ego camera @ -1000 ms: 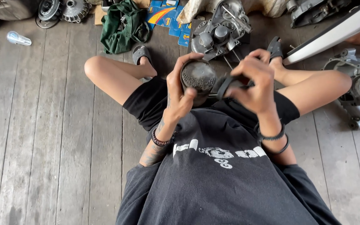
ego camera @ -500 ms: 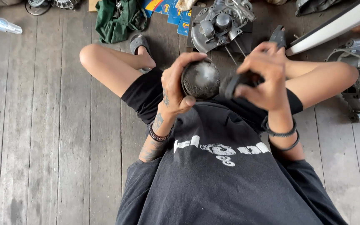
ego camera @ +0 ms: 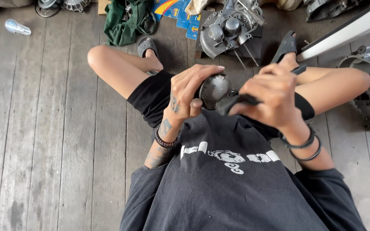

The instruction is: The person scrubs a metal engine piston with a wire brush, rotating it to clean different sides. They then use a screwdriver to scrape residue from the piston head and surrounding areas.

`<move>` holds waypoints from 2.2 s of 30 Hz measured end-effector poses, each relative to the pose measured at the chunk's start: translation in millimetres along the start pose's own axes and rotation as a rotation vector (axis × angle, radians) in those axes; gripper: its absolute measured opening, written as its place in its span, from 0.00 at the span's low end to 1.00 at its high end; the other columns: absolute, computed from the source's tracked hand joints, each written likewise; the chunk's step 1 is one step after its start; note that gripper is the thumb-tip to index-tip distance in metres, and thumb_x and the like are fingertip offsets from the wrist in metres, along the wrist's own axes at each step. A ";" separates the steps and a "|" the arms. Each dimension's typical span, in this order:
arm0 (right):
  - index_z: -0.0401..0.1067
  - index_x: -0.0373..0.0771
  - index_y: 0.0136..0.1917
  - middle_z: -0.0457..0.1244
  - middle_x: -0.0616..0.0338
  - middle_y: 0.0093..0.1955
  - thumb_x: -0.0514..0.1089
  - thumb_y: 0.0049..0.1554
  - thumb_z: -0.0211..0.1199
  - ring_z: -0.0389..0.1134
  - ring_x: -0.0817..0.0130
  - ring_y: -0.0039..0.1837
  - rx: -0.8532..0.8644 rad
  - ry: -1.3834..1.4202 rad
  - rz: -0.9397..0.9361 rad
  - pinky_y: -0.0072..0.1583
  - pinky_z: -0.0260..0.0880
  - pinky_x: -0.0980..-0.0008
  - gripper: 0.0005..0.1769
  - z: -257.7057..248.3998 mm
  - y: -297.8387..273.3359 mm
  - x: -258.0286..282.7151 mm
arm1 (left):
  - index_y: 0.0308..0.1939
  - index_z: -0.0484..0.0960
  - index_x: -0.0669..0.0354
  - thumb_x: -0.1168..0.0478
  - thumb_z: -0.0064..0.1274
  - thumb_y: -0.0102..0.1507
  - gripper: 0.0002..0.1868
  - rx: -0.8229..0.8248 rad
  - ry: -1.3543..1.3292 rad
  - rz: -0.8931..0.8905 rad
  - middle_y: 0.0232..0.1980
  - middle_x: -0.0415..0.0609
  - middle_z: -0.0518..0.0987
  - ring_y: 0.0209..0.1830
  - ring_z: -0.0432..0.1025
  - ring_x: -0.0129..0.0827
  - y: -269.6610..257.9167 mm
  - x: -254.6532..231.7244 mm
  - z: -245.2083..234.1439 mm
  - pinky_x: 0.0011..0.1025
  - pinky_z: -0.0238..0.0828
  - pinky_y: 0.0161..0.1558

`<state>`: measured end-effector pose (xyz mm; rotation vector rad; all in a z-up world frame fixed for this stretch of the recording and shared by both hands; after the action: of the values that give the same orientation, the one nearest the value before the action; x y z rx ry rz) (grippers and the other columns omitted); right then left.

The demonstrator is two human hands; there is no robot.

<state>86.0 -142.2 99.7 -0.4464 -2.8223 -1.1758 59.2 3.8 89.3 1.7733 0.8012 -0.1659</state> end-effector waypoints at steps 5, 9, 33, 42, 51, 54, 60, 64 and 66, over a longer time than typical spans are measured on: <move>0.69 0.37 0.31 0.63 0.61 0.29 0.69 0.63 0.53 0.65 0.62 0.33 0.002 -0.074 0.020 0.47 0.64 0.61 0.35 -3.7 -3.1 -10.1 | 0.56 0.75 0.69 0.36 0.09 0.75 0.44 0.000 0.035 0.016 0.50 0.60 0.81 0.48 0.81 0.51 2.7 -11.1 -1.1 0.41 0.78 0.49; 0.73 0.37 0.34 0.66 0.60 0.32 0.70 0.62 0.55 0.67 0.61 0.35 -0.020 -0.071 0.021 0.49 0.63 0.58 0.34 -4.9 3.0 -19.9 | 0.58 0.75 0.68 0.38 0.10 0.75 0.42 0.027 0.094 0.034 0.51 0.60 0.81 0.49 0.80 0.51 6.1 -8.5 2.4 0.41 0.78 0.49; 0.79 0.41 0.48 0.60 0.65 0.32 0.57 0.65 0.62 0.61 0.63 0.28 -0.033 0.181 0.187 0.37 0.66 0.68 0.18 13.7 -52.5 -41.8 | 0.57 0.79 0.60 0.47 0.13 0.74 0.35 -0.113 -0.049 -0.104 0.48 0.51 0.82 0.43 0.81 0.47 8.9 5.6 -5.1 0.38 0.81 0.46; 0.79 0.40 0.49 0.64 0.56 0.41 0.56 0.70 0.56 0.60 0.57 0.39 -0.160 0.010 -0.172 0.60 0.57 0.53 0.20 -2.0 -36.4 -38.8 | 0.54 0.81 0.56 0.42 0.15 0.74 0.36 -0.124 -0.206 -0.200 0.46 0.47 0.83 0.42 0.81 0.46 7.3 12.4 2.5 0.38 0.81 0.44; 0.81 0.45 0.49 0.64 0.59 0.38 0.57 0.68 0.55 0.59 0.58 0.39 -0.136 -0.027 -0.220 0.60 0.50 0.50 0.20 -21.4 -21.2 -9.1 | 0.53 0.83 0.58 0.37 0.14 0.73 0.41 -0.146 -0.332 -0.225 0.42 0.50 0.84 0.40 0.81 0.49 5.5 10.7 3.2 0.40 0.80 0.43; 0.81 0.47 0.48 0.65 0.59 0.39 0.57 0.68 0.56 0.58 0.59 0.39 -0.128 -0.004 -0.231 0.60 0.50 0.51 0.19 -23.8 -27.2 -12.3 | 0.52 0.83 0.59 0.35 0.14 0.73 0.43 -0.125 -0.352 -0.220 0.43 0.51 0.84 0.41 0.81 0.52 4.9 -0.7 2.0 0.42 0.80 0.42; 0.78 0.48 0.50 0.65 0.65 0.38 0.58 0.66 0.52 0.60 0.66 0.40 -0.005 -0.065 -0.240 0.64 0.45 0.56 0.19 -28.5 -13.5 18.7 | 0.51 0.80 0.64 0.32 0.12 0.74 0.45 -0.002 -0.333 -0.289 0.47 0.55 0.83 0.42 0.79 0.40 4.4 -5.6 9.3 0.30 0.71 0.45; 0.78 0.40 0.49 0.66 0.60 0.38 0.55 0.69 0.50 0.60 0.60 0.40 -0.074 -0.114 -0.199 0.62 0.48 0.54 0.22 -35.7 -6.2 2.2 | 0.52 0.80 0.64 0.32 0.13 0.73 0.46 -0.031 -0.348 -0.323 0.50 0.56 0.83 0.48 0.80 0.43 -0.4 -9.1 6.4 0.31 0.73 0.51; 0.75 0.47 0.51 0.64 0.62 0.38 0.58 0.67 0.48 0.62 0.61 0.41 -0.003 -0.012 -0.227 0.64 0.43 0.50 0.20 -26.9 -3.5 23.0 | 0.52 0.80 0.63 0.30 0.11 0.73 0.47 0.001 -0.320 -0.307 0.49 0.56 0.83 0.46 0.80 0.42 0.4 -6.0 7.3 0.31 0.71 0.48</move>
<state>61.4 -157.9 120.0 -0.1356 -2.9436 -1.2166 56.8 -5.4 89.9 1.5629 0.8322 -0.6364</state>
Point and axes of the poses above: each hand's wrist, its own y-axis towards the middle knuckle, its own z-axis out of the palm, x = y × z, the point moved 9 cm from there along y, towards the middle knuckle
